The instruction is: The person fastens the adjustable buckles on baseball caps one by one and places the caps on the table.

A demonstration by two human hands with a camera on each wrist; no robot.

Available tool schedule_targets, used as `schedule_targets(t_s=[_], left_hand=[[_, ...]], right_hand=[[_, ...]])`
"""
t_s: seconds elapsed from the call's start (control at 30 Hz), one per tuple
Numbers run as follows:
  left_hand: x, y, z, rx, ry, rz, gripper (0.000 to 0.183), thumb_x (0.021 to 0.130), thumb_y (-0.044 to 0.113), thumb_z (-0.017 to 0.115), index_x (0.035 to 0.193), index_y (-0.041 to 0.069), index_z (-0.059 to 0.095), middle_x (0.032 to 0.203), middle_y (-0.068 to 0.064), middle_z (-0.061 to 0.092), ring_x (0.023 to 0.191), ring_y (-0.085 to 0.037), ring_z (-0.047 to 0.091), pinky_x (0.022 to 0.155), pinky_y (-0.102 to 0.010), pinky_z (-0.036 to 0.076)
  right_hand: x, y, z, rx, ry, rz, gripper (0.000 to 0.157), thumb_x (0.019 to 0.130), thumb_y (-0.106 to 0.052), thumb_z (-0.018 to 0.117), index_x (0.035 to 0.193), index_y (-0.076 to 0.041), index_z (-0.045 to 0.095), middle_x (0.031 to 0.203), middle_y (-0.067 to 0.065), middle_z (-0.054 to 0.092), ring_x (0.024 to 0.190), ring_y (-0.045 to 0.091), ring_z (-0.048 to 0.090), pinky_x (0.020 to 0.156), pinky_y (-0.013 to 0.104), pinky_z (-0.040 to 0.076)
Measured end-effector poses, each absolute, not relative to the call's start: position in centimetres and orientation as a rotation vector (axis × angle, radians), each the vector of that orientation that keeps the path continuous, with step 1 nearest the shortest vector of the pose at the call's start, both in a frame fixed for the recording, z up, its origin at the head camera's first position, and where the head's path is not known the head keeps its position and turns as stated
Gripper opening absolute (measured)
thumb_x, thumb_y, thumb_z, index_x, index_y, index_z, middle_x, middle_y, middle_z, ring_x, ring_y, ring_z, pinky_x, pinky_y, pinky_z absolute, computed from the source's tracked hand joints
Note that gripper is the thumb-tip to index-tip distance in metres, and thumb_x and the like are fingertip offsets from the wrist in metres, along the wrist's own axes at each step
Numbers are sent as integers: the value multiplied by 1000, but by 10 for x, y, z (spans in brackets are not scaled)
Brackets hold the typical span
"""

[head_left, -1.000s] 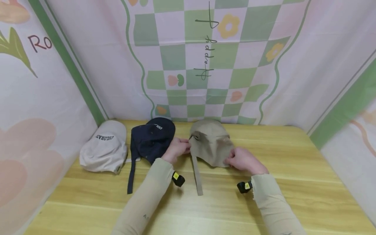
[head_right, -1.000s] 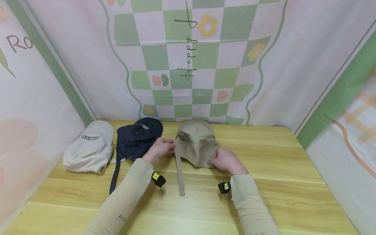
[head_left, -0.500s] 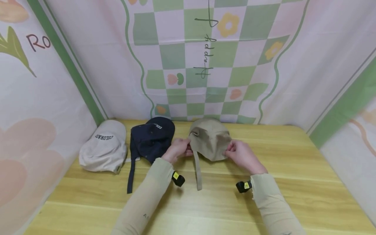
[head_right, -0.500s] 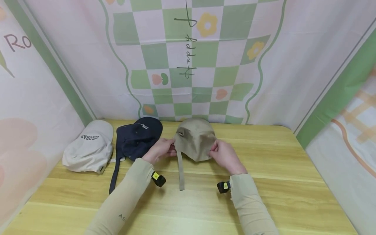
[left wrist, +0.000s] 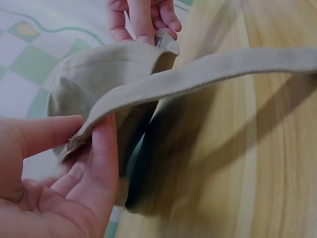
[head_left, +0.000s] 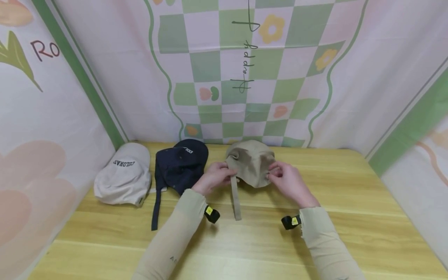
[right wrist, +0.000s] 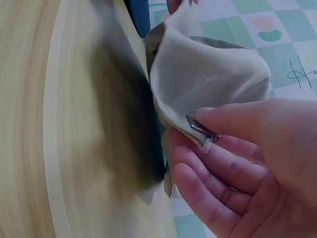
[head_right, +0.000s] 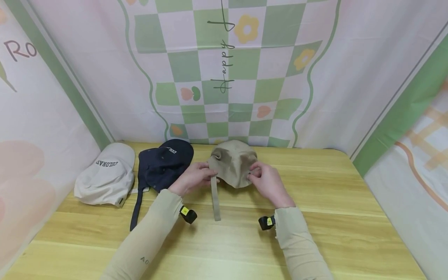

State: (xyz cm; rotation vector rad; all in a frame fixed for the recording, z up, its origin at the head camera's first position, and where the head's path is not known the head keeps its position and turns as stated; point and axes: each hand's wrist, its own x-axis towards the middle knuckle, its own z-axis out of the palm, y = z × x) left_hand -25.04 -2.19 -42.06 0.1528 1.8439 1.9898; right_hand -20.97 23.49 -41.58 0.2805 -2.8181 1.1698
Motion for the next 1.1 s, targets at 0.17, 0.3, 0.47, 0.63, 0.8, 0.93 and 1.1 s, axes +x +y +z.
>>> schedule_targets(t_s=[0.17, 0.3, 0.47, 0.63, 0.8, 0.93, 1.1], left_hand=[[-250, -26, -418, 235, 1886, 1967, 11, 103, 6, 60, 95, -2, 62, 93, -12, 69, 94, -31, 73, 82, -35, 60], [-250, -27, -415, 317, 1899, 1919, 23, 102, 8, 62, 124, 4, 66, 109, -13, 74, 87, -20, 72, 77, -31, 59], [-249, -28, -410, 382, 1805, 1942, 51, 99, -1, 64, 148, 7, 51, 120, -18, 70, 100, -25, 70, 76, -28, 58], [-248, -29, -406, 398, 1810, 1954, 53, 99, -2, 63, 150, 6, 48, 121, -18, 70, 119, -41, 61, 77, -28, 57], [-248, -29, -403, 422, 1858, 1954, 45, 99, -2, 64, 142, 2, 55, 124, -19, 68, 99, -23, 69, 78, -26, 56], [-248, -27, -400, 405, 1837, 1990, 48, 97, -4, 65, 143, 4, 55, 124, -21, 67, 87, -12, 68, 76, -25, 56], [-248, -25, -397, 395, 1803, 2037, 48, 97, -7, 64, 143, 3, 55, 119, -19, 70, 93, -15, 69, 76, -25, 57]], right_hand=[[-209, 237, -414, 301, -2804, 1157, 19, 93, -7, 74, 109, 1, 70, 90, 7, 73, 83, 24, 69, 76, 42, 58], [-208, 239, -413, 310, -2811, 1165, 22, 88, -6, 78, 108, 1, 72, 90, 6, 72, 84, 22, 68, 78, 42, 57], [-207, 239, -411, 349, -2825, 1152, 23, 87, -6, 80, 108, 0, 73, 89, 4, 71, 83, 21, 67, 78, 40, 57], [-206, 239, -411, 352, -2838, 1136, 20, 86, -6, 80, 104, -1, 72, 84, 3, 67, 78, 18, 63, 73, 36, 55], [-206, 239, -412, 336, -2844, 1131, 11, 87, -6, 79, 93, -3, 70, 79, 3, 63, 73, 18, 58, 66, 31, 51], [-207, 240, -413, 324, -2866, 1127, 12, 87, -7, 78, 92, -5, 68, 83, 4, 64, 76, 19, 60, 69, 32, 54], [-207, 241, -415, 319, -2917, 1123, 22, 85, -14, 82, 93, -4, 65, 85, 5, 65, 77, 20, 61, 70, 35, 54]])
